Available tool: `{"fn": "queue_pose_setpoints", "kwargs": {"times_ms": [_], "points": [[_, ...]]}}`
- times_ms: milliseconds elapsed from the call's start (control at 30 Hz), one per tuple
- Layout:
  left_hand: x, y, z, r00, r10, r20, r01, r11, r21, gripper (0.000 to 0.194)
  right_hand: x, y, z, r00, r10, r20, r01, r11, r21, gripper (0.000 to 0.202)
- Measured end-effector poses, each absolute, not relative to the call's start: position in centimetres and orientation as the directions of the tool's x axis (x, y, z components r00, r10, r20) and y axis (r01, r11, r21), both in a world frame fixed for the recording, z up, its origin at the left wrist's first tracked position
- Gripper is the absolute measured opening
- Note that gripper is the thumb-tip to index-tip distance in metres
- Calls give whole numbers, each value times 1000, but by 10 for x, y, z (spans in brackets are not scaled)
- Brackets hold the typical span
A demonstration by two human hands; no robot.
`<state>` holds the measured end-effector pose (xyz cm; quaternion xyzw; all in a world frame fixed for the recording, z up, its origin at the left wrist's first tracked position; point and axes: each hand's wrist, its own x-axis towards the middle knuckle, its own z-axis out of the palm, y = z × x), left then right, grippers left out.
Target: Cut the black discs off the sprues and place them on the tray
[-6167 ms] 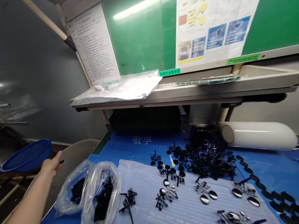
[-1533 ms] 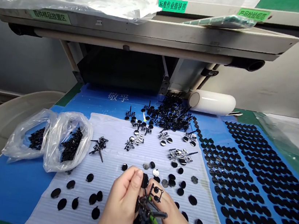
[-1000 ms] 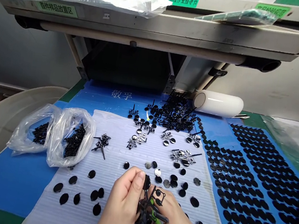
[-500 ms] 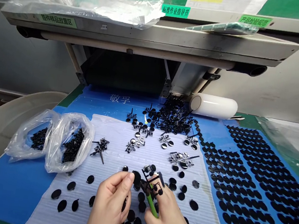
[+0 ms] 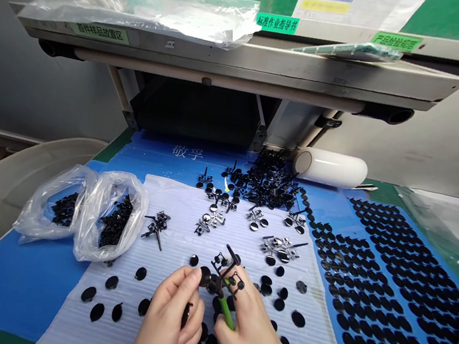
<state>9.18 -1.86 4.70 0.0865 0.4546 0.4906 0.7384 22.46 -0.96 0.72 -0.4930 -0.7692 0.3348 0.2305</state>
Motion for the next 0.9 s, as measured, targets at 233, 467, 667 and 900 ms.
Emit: {"fn": "queue_pose_setpoints", "kwargs": {"times_ms": [233, 467, 667, 900], "points": [[87, -20, 44, 48, 787, -615, -711, 459, 532, 28, 215, -3, 8, -475, 880, -10, 598, 314, -737, 37], [74, -18, 35, -19, 777, -629, -758, 399, 516, 25, 201, 5, 1, -550, 835, -35, 626, 383, -680, 30], [59, -14, 28, -80, 767, -637, -801, 331, 499, 23, 184, 16, -6, -601, 798, -55, 629, 429, -648, 27], [38, -8, 13, -169, 779, -605, -706, 332, 625, 27, 167, 28, -8, -617, 767, -174, 671, 398, -626, 23]]}}
